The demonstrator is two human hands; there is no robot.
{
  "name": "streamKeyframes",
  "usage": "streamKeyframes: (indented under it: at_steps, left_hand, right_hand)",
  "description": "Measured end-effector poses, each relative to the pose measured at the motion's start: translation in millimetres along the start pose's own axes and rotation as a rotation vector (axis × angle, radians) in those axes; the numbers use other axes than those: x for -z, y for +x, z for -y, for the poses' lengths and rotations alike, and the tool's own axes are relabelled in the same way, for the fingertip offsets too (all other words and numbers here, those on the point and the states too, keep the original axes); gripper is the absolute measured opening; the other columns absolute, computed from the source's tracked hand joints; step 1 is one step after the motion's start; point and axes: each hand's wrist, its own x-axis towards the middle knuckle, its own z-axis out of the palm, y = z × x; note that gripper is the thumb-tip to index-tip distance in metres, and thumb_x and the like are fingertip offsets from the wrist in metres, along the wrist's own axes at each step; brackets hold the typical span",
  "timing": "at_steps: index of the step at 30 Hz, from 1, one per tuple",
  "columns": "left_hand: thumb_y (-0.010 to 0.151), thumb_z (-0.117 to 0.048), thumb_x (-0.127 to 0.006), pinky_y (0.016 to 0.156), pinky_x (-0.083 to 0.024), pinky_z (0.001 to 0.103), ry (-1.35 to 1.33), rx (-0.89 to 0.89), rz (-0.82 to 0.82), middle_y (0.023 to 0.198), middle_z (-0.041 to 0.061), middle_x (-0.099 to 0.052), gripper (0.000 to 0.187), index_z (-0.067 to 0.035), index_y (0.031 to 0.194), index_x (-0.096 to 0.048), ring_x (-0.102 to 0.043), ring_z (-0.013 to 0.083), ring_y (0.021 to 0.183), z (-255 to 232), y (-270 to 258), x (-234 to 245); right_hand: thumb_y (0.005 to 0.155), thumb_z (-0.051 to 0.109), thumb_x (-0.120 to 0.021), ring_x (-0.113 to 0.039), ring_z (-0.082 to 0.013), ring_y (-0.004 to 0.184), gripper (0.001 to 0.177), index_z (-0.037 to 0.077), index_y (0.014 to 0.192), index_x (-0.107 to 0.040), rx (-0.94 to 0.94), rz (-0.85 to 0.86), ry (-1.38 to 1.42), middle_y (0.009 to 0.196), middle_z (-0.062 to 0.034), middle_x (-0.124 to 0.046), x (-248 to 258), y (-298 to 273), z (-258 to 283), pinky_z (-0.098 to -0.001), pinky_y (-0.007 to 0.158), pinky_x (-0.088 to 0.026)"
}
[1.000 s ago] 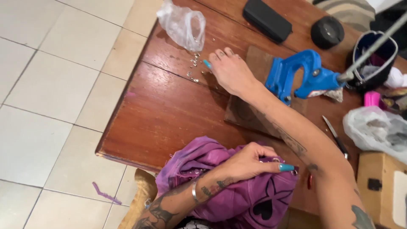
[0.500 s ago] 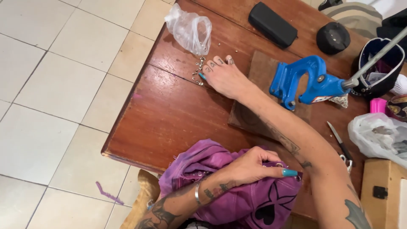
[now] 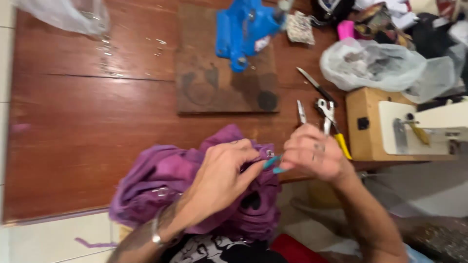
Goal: Attaching metal grommets to a purple garment using a hand press and pliers
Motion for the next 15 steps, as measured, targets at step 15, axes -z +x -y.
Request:
streamKeyframes:
  at_steps: [15]
  left_hand:
    - [0.071,0.002,-0.040,0.060,-0.038,0.024,0.841,-0.191,0.072,0.068,-0.001,-0.043,0.012,-0.009,0.067,-0.044,-0.043,0.0137,0.060,15,-12,-92]
  right_hand:
    - [0.082,0.017,-0.058,-0.047,-0.0154,0.066,0.017,0.004,0.072,-0.055,0.409,-0.036,-0.129,0.069,-0.0057,-0.055,-4,-22,1,-0.0273,0.053,-0.046]
